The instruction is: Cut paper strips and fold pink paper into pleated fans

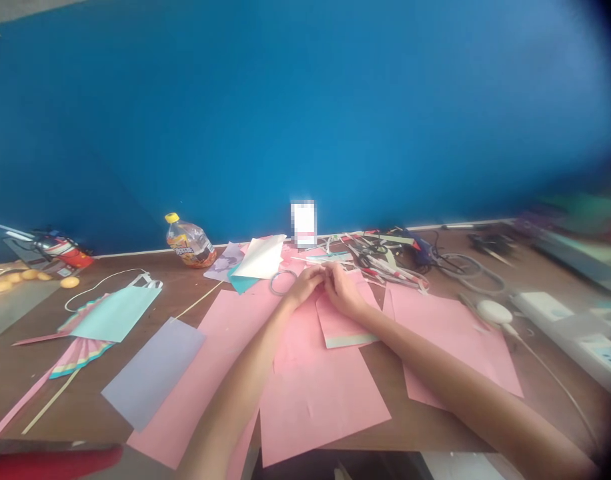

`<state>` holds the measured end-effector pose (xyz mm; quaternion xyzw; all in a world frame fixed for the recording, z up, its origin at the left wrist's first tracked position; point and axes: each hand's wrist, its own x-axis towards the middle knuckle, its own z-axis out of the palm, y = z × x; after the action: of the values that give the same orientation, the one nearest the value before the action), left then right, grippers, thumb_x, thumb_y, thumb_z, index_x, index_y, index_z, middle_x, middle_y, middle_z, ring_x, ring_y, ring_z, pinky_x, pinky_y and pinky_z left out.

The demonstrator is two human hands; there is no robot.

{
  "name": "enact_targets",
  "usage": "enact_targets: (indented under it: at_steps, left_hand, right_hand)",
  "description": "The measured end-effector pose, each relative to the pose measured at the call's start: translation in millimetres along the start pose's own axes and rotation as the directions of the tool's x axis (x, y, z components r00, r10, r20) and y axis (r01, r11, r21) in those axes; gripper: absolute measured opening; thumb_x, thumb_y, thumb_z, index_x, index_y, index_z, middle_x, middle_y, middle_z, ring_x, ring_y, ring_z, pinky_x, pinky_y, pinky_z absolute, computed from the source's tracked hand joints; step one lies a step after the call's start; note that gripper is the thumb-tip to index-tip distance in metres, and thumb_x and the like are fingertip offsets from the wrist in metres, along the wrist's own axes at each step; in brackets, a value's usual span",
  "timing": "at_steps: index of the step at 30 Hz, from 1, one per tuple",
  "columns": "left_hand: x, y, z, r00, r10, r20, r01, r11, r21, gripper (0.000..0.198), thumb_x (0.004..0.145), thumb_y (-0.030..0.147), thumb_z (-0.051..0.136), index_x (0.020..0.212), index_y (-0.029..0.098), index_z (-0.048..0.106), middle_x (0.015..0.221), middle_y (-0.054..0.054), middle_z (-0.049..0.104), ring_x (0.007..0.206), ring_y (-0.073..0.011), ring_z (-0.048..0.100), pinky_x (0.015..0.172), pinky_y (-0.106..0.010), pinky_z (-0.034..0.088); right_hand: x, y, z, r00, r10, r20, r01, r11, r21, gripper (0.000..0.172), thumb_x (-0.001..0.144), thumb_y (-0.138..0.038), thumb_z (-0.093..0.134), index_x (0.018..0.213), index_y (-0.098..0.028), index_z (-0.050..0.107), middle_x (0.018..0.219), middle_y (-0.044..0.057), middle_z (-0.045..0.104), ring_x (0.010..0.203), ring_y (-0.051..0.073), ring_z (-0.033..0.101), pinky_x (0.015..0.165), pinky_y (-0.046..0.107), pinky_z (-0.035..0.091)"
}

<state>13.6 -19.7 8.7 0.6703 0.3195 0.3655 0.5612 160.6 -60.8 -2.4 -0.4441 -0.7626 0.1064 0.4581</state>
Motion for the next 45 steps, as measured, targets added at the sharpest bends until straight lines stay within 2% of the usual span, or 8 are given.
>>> enact_targets:
  at_steps: [9, 15, 23, 29, 33, 41, 45]
  left_hand:
    - [-3.3, 8.8, 1.4, 1.0, 0.001, 0.007, -0.001, 0.999, -0.043, 0.024, 0.084, 0.039, 0.051, 0.077, 0.016, 0.056, 0.07, 0.001, 0.05, 0.065, -0.0113, 0.046, 0.063, -0.024, 0.036]
    - [-3.7, 9.3, 0.9, 1.0, -0.015, 0.017, 0.016, 1.0, -0.027, 0.02, 0.081, 0.034, 0.053, 0.074, 0.016, 0.054, 0.071, 0.0, 0.051, 0.066, -0.0116, 0.047, 0.064, -0.025, 0.038]
    - [-2.2, 7.1, 1.6, 0.999, 0.037, 0.012, -0.037, 0.999, 0.005, 0.015, 0.08, 0.028, 0.049, 0.071, 0.016, 0.052, 0.068, 0.002, 0.05, 0.064, -0.0103, 0.046, 0.062, -0.023, 0.038]
    - [-2.1, 8.9, 1.5, 1.0, 0.027, 0.004, -0.027, 0.998, 0.065, 0.012, 0.079, 0.024, 0.047, 0.07, 0.016, 0.05, 0.068, 0.002, 0.049, 0.065, -0.0102, 0.046, 0.062, -0.022, 0.037]
    - [-1.5, 7.5, 1.0, 1.0, 0.018, 0.02, -0.019, 0.999, 0.048, 0.013, 0.079, 0.023, 0.046, 0.072, 0.016, 0.053, 0.069, 0.002, 0.05, 0.064, -0.0101, 0.047, 0.061, -0.023, 0.037]
    - [-0.9, 5.3, -0.4, 0.998, -0.016, -0.066, 0.017, 1.0, 0.019, 0.019, 0.083, 0.032, 0.046, 0.076, 0.017, 0.054, 0.067, 0.002, 0.053, 0.063, -0.0115, 0.05, 0.064, -0.024, 0.04]
    - [-1.9, 8.3, 0.8, 0.998, -0.039, -0.053, 0.039, 0.999, 0.004, 0.021, 0.083, 0.036, 0.049, 0.073, 0.017, 0.053, 0.067, 0.001, 0.053, 0.063, -0.0111, 0.05, 0.062, -0.023, 0.04]
  right_hand:
    - [-0.2, -0.2, -0.5, 1.0, 0.015, -0.004, -0.014, 1.0, 0.026, 0.023, 0.09, -0.015, 0.035, 0.11, -0.018, 0.044, 0.098, 0.011, 0.058, 0.08, 0.022, 0.057, 0.067, 0.035, 0.048]
    - [-1.9, 1.8, 0.5, 0.999, 0.03, -0.04, -0.03, 1.0, 0.007, 0.029, 0.091, -0.017, 0.037, 0.119, -0.018, 0.041, 0.098, 0.011, 0.058, 0.08, 0.022, 0.058, 0.069, 0.037, 0.05]
    - [-0.9, 1.7, 0.3, 1.0, 0.011, -0.021, -0.011, 1.0, -0.001, 0.028, 0.088, -0.013, 0.037, 0.115, -0.019, 0.043, 0.098, 0.01, 0.058, 0.08, 0.022, 0.058, 0.067, 0.034, 0.05]
    - [0.0, -0.3, -1.0, 1.0, 0.01, -0.005, -0.01, 1.0, 0.001, 0.026, 0.089, -0.012, 0.036, 0.113, -0.019, 0.044, 0.097, 0.01, 0.057, 0.08, 0.021, 0.057, 0.067, 0.034, 0.049]
    - [-0.2, 0.0, -0.7, 1.0, -0.003, -0.015, 0.003, 1.0, 0.006, 0.025, 0.09, -0.014, 0.035, 0.113, -0.019, 0.043, 0.096, 0.01, 0.057, 0.08, 0.022, 0.057, 0.067, 0.035, 0.049]
    - [-0.9, 0.0, -0.2, 0.997, 0.034, -0.063, -0.035, 0.999, -0.008, 0.027, 0.092, -0.019, 0.036, 0.119, -0.019, 0.042, 0.097, 0.01, 0.057, 0.081, 0.022, 0.058, 0.071, 0.036, 0.049]
    - [-1.1, -0.3, 0.1, 0.998, 0.023, -0.06, -0.022, 1.0, 0.02, 0.027, 0.093, -0.019, 0.035, 0.12, -0.019, 0.042, 0.098, 0.01, 0.056, 0.08, 0.021, 0.058, 0.07, 0.035, 0.049]
